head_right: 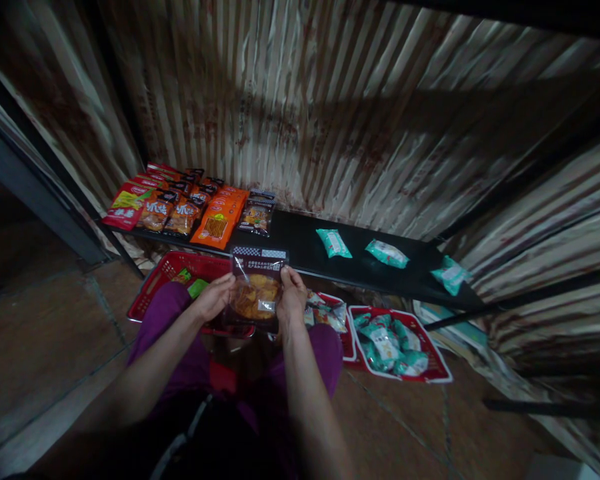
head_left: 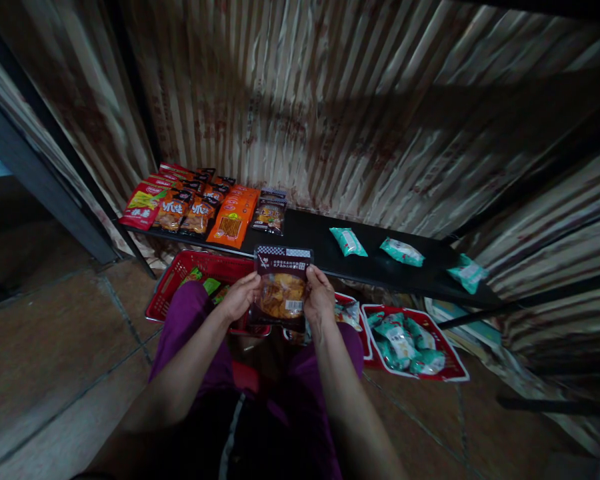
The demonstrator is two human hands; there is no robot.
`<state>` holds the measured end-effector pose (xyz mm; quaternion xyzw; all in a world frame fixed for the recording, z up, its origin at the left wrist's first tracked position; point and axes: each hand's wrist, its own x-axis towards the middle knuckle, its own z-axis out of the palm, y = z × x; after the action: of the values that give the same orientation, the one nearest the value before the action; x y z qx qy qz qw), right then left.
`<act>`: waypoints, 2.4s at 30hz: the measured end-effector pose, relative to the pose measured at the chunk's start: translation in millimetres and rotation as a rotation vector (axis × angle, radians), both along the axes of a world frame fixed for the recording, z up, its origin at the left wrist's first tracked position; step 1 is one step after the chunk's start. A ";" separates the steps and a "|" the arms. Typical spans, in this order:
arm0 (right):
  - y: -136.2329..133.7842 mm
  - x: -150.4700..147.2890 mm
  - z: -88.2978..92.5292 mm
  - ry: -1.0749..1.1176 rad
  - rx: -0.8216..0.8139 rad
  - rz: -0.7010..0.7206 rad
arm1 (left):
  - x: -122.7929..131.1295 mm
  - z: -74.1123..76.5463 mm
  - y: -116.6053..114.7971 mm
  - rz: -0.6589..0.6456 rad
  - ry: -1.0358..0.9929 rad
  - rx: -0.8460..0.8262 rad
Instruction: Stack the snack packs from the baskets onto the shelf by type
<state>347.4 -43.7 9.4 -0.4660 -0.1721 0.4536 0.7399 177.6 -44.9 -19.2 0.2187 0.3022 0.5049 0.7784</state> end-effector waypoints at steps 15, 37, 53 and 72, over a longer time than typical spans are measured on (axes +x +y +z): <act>-3.3 0.2 -6.8 -0.214 0.074 -0.023 | 0.7 4.0 2.9 0.035 0.003 -0.018; -38.9 2.9 -32.6 -0.058 -0.154 0.198 | -1.6 24.2 37.1 0.173 0.046 -0.035; -31.7 3.1 -32.5 0.102 -0.091 0.131 | -9.3 20.8 19.9 -0.210 0.061 0.190; -27.0 12.1 -29.5 -0.775 -0.134 -0.055 | 0.1 13.7 5.3 -0.155 0.210 0.292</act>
<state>359.5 -70.8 -20.0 -0.6544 -0.3963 0.2343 0.5999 177.7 -39.6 -5.5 0.4035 0.2876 0.4562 0.7392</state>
